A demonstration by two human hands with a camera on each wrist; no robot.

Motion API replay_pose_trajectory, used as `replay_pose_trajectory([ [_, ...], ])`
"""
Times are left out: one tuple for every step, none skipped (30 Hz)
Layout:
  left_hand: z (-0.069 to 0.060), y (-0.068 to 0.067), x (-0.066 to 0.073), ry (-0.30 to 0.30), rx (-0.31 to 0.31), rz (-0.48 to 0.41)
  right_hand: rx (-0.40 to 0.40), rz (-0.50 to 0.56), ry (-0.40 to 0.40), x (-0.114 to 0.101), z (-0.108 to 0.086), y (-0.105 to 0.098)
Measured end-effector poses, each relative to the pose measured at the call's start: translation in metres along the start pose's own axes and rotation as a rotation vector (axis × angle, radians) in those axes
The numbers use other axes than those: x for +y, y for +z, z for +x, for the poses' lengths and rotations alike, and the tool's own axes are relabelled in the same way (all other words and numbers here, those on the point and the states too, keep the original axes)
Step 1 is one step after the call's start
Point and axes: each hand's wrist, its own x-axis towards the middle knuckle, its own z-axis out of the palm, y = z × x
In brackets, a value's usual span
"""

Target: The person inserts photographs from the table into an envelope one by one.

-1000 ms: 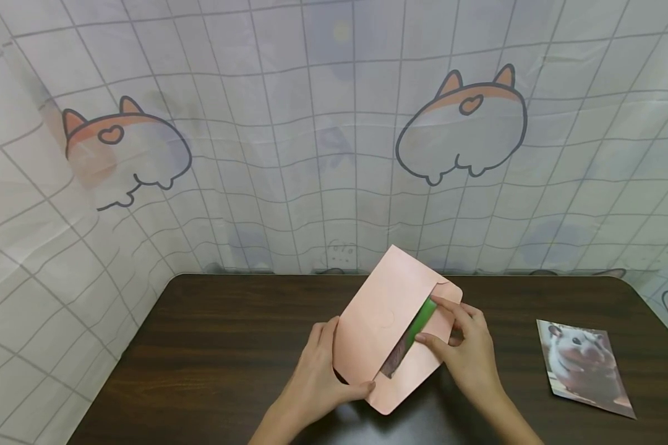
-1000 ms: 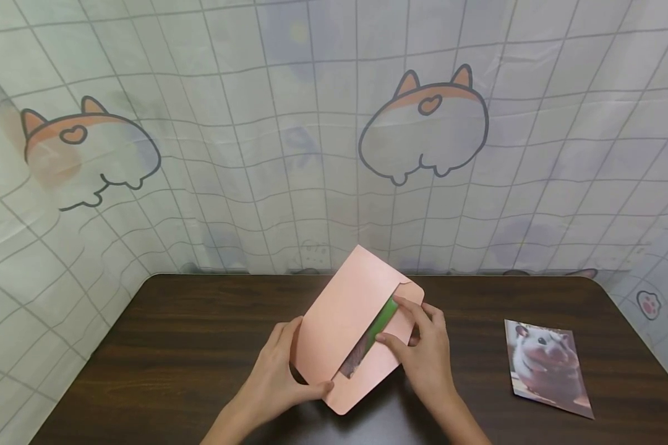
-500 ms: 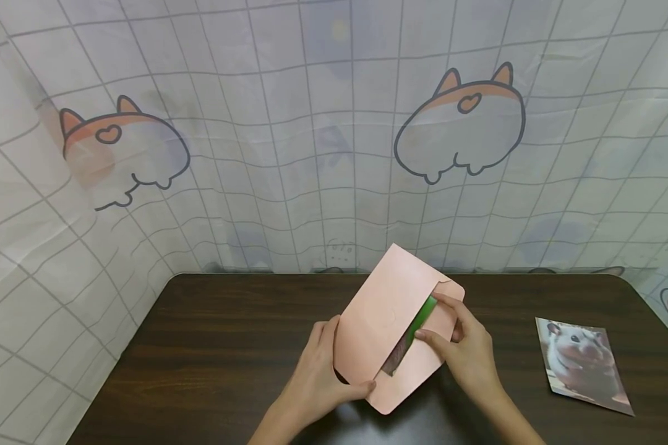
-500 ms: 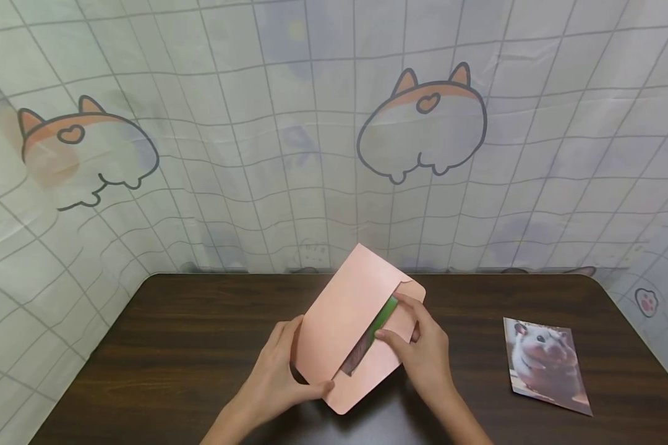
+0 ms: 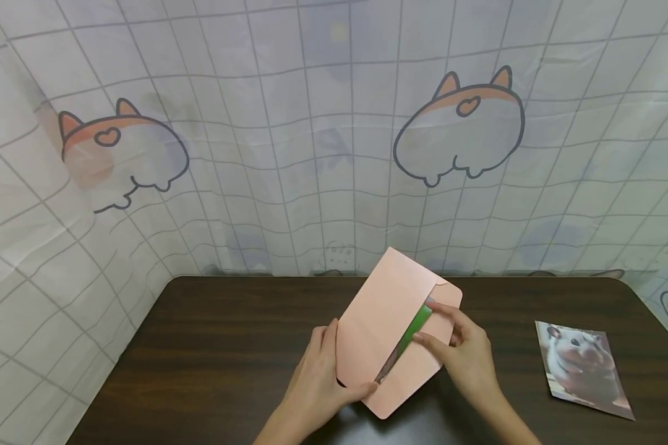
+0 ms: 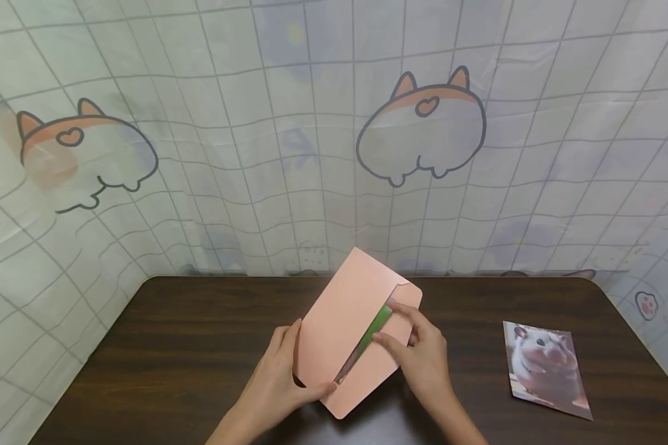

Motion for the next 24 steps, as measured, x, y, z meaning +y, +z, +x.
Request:
replay_pose_trajectory([
  [-0.0001,0.0000,0.0003,0.005,0.005,0.005,0.006,-0.007,0.002,-0.0002,-0.0004,0.0004],
  [-0.0004,0.0000,0.0006,0.010,0.008,0.007,0.012,-0.016,0.000,-0.0003,-0.0008,0.0007],
  [-0.0006,0.0000,0.0008,0.018,0.014,0.008,0.018,-0.025,-0.001,-0.0005,-0.0012,0.0010],
  [-0.0007,0.0001,0.0008,0.029,0.022,0.011,0.026,-0.036,0.002,-0.0008,-0.0016,0.0012],
  [-0.0010,0.0001,0.0009,0.038,0.029,0.012,0.033,-0.046,0.005,-0.0011,-0.0020,0.0014],
  [-0.0012,0.0001,0.0009,0.046,0.036,0.014,0.039,-0.054,0.011,-0.0014,-0.0024,0.0016],
  [-0.0015,-0.0001,0.0011,0.052,0.042,0.015,0.042,-0.050,0.015,-0.0018,-0.0027,0.0017],
  [-0.0018,-0.0001,0.0012,0.059,0.046,0.015,0.047,-0.045,0.019,-0.0022,-0.0031,0.0019],
  [-0.0020,-0.0002,0.0014,0.064,0.049,0.016,0.050,-0.034,0.022,-0.0026,-0.0034,0.0021],
  [-0.0024,-0.0003,0.0016,0.066,0.051,0.016,0.053,-0.023,0.027,-0.0029,-0.0037,0.0023],
  [-0.0025,-0.0004,0.0020,0.068,0.052,0.013,0.055,-0.010,0.028,-0.0031,-0.0039,0.0026],
  [-0.0026,-0.0004,0.0023,0.068,0.052,0.012,0.059,-0.001,0.029,-0.0033,-0.0041,0.0028],
  [-0.0026,-0.0004,0.0027,0.068,0.051,0.009,0.064,0.005,0.028,-0.0034,-0.0042,0.0029],
  [-0.0024,-0.0002,0.0031,0.068,0.050,0.006,0.073,-0.003,0.026,-0.0034,-0.0042,0.0030],
  [-0.0022,-0.0001,0.0034,0.067,0.049,0.002,0.083,-0.012,0.027,-0.0034,-0.0043,0.0030],
  [-0.0020,0.0000,0.0038,0.067,0.048,0.000,0.093,-0.025,0.026,-0.0033,-0.0043,0.0029],
  [-0.0017,0.0001,0.0040,0.067,0.045,-0.002,0.102,-0.040,0.024,-0.0033,-0.0043,0.0028],
  [-0.0015,0.0002,0.0043,0.065,0.041,-0.003,0.109,-0.052,0.023,-0.0033,-0.0043,0.0027],
  [-0.0013,0.0001,0.0044,0.065,0.035,-0.003,0.112,-0.066,0.022,-0.0034,-0.0044,0.0025],
  [-0.0012,0.0000,0.0043,0.064,0.031,-0.004,0.112,-0.074,0.023,-0.0036,-0.0046,0.0024],
  [-0.0012,0.0000,0.0042,0.064,0.028,-0.003,0.108,-0.078,0.025,-0.0038,-0.0046,0.0023],
  [-0.0011,-0.0001,0.0039,0.064,0.025,-0.002,0.103,-0.082,0.027,-0.0042,-0.0047,0.0022],
  [-0.0011,-0.0002,0.0037,0.064,0.023,-0.001,0.097,-0.086,0.029,-0.0046,-0.0047,0.0023],
  [-0.0012,-0.0005,0.0034,0.066,0.023,0.002,0.089,-0.085,0.032,-0.0049,-0.0046,0.0024],
])
